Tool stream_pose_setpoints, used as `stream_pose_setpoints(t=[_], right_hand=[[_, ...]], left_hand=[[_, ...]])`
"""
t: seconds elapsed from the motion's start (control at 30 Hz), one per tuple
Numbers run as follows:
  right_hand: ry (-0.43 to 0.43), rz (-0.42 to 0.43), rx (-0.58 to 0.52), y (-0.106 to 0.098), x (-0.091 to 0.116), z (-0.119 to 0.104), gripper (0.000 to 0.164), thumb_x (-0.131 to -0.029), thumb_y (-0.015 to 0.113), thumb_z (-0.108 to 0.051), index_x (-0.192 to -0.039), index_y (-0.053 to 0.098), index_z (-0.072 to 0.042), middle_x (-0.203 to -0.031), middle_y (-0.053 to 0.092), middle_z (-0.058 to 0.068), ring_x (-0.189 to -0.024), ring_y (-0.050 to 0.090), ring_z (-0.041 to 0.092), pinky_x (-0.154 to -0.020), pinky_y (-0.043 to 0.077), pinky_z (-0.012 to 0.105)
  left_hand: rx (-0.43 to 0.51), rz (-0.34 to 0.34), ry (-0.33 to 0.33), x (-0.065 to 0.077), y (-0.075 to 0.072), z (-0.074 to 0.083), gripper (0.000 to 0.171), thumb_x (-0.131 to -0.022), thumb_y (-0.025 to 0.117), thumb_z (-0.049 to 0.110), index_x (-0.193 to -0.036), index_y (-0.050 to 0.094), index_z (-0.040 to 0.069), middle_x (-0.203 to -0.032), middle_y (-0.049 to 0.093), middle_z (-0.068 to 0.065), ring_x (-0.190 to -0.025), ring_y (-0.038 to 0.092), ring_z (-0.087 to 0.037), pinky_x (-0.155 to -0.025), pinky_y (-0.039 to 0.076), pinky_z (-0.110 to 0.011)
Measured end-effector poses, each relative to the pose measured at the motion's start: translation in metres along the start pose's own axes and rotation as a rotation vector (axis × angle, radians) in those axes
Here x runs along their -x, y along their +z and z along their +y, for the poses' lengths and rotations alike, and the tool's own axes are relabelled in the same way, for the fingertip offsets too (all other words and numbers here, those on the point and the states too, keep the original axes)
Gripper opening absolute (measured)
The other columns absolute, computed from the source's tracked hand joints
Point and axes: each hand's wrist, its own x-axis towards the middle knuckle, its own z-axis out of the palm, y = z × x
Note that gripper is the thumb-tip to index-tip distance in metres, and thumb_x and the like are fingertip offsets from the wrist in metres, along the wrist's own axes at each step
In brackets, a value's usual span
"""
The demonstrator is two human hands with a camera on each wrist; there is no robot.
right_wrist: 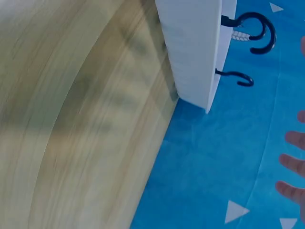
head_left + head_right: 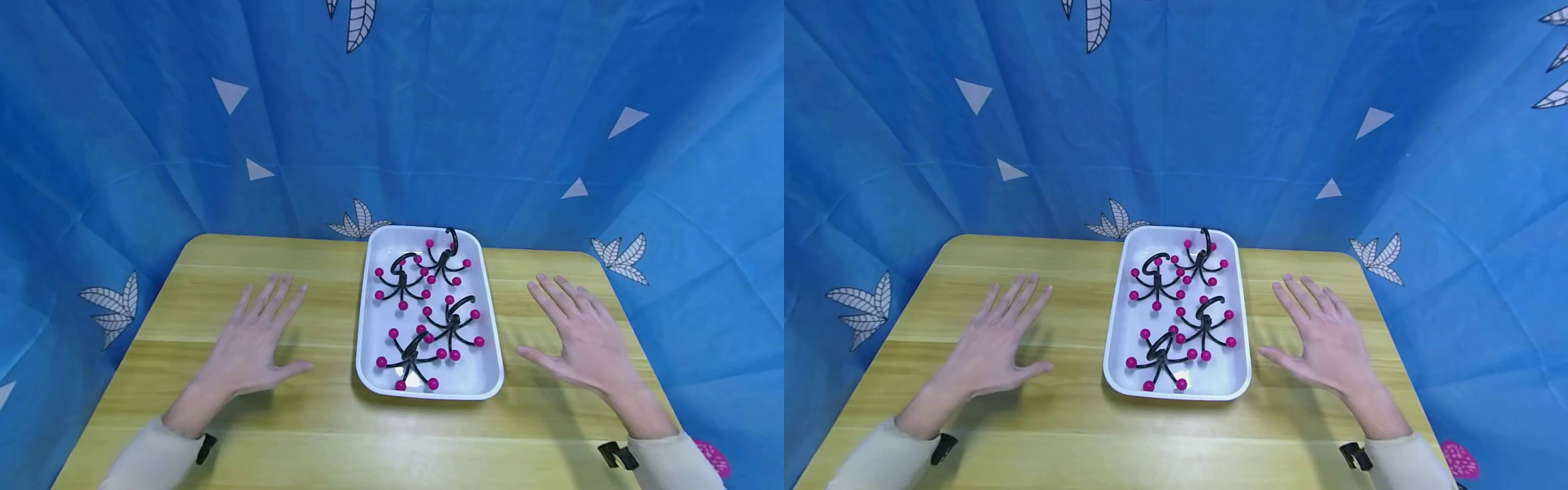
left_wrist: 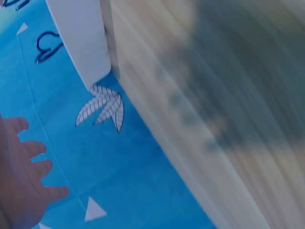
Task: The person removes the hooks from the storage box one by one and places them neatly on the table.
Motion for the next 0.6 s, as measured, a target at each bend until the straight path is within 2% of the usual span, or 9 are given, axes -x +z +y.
stream_pose_setpoints(t=[0.07,0.3,0.43,0.53,0.6], right_hand=[[-0.032,0.021,-0.002,0.004,-0.004,-0.003,0.107,-0.091,0.024,-0.093,-0.158,0.048,-0.013,-0.161,0.052,0.016,-0.143,0.050,0.045,-0.113,0.045,0.065],[-0.097,0.052,-0.027,0.016,-0.019,-0.014,0.102,-0.095,0.022,-0.089,-0.153,0.055,-0.011,-0.153,0.060,0.018,-0.136,0.058,0.044,-0.103,0.053,0.065],[-0.123,0.025,-0.044,0.022,-0.029,-0.020,0.102,-0.095,0.023,-0.088,-0.149,0.059,-0.010,-0.148,0.064,0.017,-0.133,0.061,0.043,-0.103,0.055,0.063],[-0.146,0.002,-0.055,0.027,-0.036,-0.022,0.098,-0.095,0.029,-0.088,-0.147,0.061,-0.011,-0.146,0.067,0.016,-0.130,0.064,0.041,-0.102,0.057,0.061],[-0.165,-0.003,-0.057,0.030,-0.041,-0.024,0.097,-0.095,0.030,-0.087,-0.146,0.062,-0.011,-0.143,0.069,0.015,-0.128,0.066,0.041,-0.101,0.058,0.059]], left_hand=[[0.010,-0.015,0.011,-0.003,0.003,0.006,0.121,-0.081,0.057,0.088,-0.171,0.016,0.018,-0.177,0.018,-0.019,-0.163,0.024,-0.044,-0.131,0.020,-0.068],[0.041,-0.067,0.046,-0.015,0.020,0.026,0.118,-0.085,0.036,0.096,-0.171,0.016,0.018,-0.178,0.018,-0.016,-0.165,0.020,-0.039,-0.132,0.022,-0.066],[0.052,-0.087,0.074,-0.018,0.031,0.037,0.118,-0.084,0.050,0.090,-0.171,0.017,0.018,-0.178,0.016,-0.015,-0.166,0.018,-0.038,-0.132,0.022,-0.066],[0.055,-0.091,0.098,-0.021,0.038,0.044,0.118,-0.082,0.060,0.084,-0.170,0.020,0.017,-0.178,0.017,-0.015,-0.165,0.020,-0.038,-0.131,0.025,-0.066],[0.052,-0.093,0.110,-0.023,0.042,0.048,0.118,-0.082,0.061,0.084,-0.170,0.021,0.016,-0.177,0.018,-0.015,-0.165,0.022,-0.039,-0.131,0.026,-0.066]])
